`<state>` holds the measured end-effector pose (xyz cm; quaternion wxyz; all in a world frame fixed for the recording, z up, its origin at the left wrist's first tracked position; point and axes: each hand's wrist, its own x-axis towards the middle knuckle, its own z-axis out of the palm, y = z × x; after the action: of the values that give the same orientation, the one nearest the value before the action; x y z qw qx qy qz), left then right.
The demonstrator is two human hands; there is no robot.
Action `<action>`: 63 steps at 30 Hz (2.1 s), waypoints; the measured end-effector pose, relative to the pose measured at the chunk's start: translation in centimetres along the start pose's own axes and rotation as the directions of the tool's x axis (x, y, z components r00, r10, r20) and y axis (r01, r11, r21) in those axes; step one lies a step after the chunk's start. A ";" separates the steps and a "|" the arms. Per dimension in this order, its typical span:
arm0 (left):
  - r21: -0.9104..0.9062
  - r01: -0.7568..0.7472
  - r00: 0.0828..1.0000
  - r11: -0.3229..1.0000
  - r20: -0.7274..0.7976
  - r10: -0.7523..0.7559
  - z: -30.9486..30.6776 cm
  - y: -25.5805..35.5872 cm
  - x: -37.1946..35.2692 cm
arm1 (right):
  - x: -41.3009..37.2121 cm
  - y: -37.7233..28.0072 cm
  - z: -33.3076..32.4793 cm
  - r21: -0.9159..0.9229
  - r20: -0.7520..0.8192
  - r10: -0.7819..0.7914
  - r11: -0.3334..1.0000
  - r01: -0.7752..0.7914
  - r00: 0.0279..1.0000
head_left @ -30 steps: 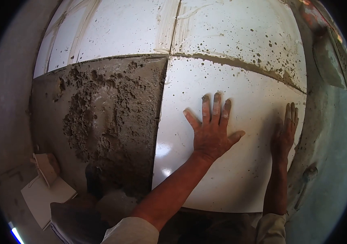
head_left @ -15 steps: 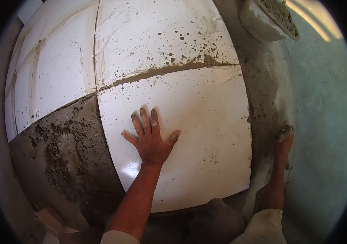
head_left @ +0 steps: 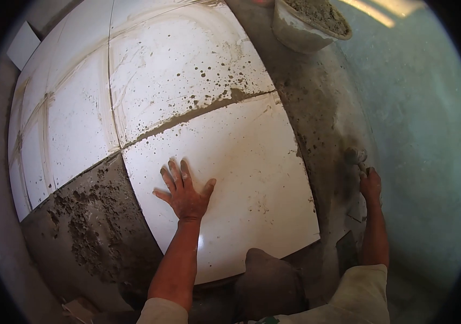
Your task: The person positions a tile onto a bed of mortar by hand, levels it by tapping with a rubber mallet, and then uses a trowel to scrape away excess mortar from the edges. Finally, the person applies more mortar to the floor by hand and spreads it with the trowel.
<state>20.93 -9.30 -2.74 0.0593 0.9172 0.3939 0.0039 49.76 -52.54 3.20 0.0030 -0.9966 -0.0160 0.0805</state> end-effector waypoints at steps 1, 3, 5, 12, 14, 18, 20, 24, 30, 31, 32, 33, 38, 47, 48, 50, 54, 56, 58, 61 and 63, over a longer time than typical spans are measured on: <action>-0.001 -0.017 1.000 1.000 -0.003 0.017 0.0 0.0 0.0 | -0.6 -0.8 -0.9 0.183 -0.003 -0.042 0.982 0.042 0.999; 0.031 -0.003 1.000 1.000 -0.010 0.003 0.2 0.0 -0.1 | -3.7 -6.1 -5.1 0.567 0.020 -0.108 0.820 0.078 0.994; 0.037 0.001 1.000 0.999 0.005 -0.001 0.0 0.1 -0.2 | -8.2 -12.2 -7.4 0.806 0.144 -0.213 0.592 0.011 0.966; 0.044 0.010 1.000 0.999 0.009 -0.010 0.1 0.2 0.0 | -18.7 -21.0 2.0 0.853 0.510 -0.481 0.392 -0.345 0.713; 0.049 0.010 1.000 0.999 0.009 -0.011 0.2 0.2 -0.2 | -19.4 -22.6 2.8 0.827 0.558 -0.542 0.299 -0.477 0.628; 0.018 0.014 1.000 1.000 -0.009 -0.014 0.4 0.1 0.0 | -19.0 -24.1 3.6 0.828 0.560 -0.528 0.330 -0.454 0.639; 0.015 0.014 1.000 1.000 -0.013 -0.013 0.5 0.1 0.1 | -18.9 -24.1 4.4 0.841 0.534 -0.500 0.397 -0.367 0.682; 0.047 0.012 1.000 0.999 0.003 -0.012 -0.1 0.3 0.0 | -18.1 -23.1 3.6 0.837 0.545 -0.510 0.366 -0.406 0.665; 0.038 -0.023 0.998 0.999 -0.051 0.024 0.9 -0.3 -0.1 | -17.3 -22.0 -7.4 0.986 0.117 -0.409 -0.060 -0.155 0.905; 0.041 -0.022 0.998 0.999 -0.051 0.024 0.7 -0.2 -0.3 | -17.4 -22.3 -8.0 0.973 -0.066 -0.336 -0.229 -0.013 0.940; 0.037 -0.009 1.000 0.999 -0.019 0.009 0.4 0.0 -0.2 | -17.7 -22.2 -6.7 0.972 -0.072 -0.333 -0.236 -0.009 0.940; 0.032 0.007 1.000 0.999 0.010 -0.007 0.2 0.1 0.0 | -18.1 -21.8 -3.7 0.991 -0.070 -0.423 -0.134 0.014 0.903; 0.035 -0.005 1.000 0.999 0.001 0.005 0.4 0.1 0.0 | -18.1 -25.7 2.3 0.844 0.250 -0.545 0.527 0.095 0.800; 0.008 0.028 0.998 1.000 0.052 -0.028 -0.1 0.3 -0.1 | -16.6 -22.2 -1.3 0.929 0.257 -0.486 0.362 -0.075 0.835; 0.009 0.030 0.998 1.000 0.054 -0.030 -0.1 0.3 0.1 | -16.5 -22.2 -3.4 0.928 0.258 -0.486 0.365 -0.074 0.835; 0.021 0.037 0.997 0.999 0.061 -0.038 0.1 0.0 0.1 | -16.5 -22.0 -6.3 0.985 0.068 -0.456 0.170 0.012 0.888; 0.004 0.021 0.999 1.000 0.039 -0.021 0.3 0.0 -0.1 | -17.3 -21.6 -1.5 0.958 -0.120 -0.589 0.142 0.249 0.799; 0.006 0.022 0.998 1.000 0.051 -0.023 0.0 0.0 -0.3 | -18.2 -22.9 4.5 0.776 0.238 -0.529 0.608 0.168 0.815; 0.007 0.026 0.998 1.000 0.060 -0.027 0.1 0.0 0.1 | -18.0 -24.2 2.0 0.872 0.253 -0.583 0.483 0.079 0.772; 0.054 0.036 0.997 0.998 0.064 -0.040 -0.1 0.3 0.0 | -17.4 -24.0 0.9 0.848 0.214 -0.579 0.510 0.144 0.787; 0.028 0.041 0.997 0.999 0.062 -0.042 -0.2 0.3 0.3 | -16.9 -23.0 0.8 0.850 0.225 -0.564 0.512 0.122 0.795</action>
<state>21.34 -9.21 -2.49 0.0595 0.9092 0.4108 -0.0315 32.20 -30.10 5.34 0.4629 -0.8067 -0.1828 0.3187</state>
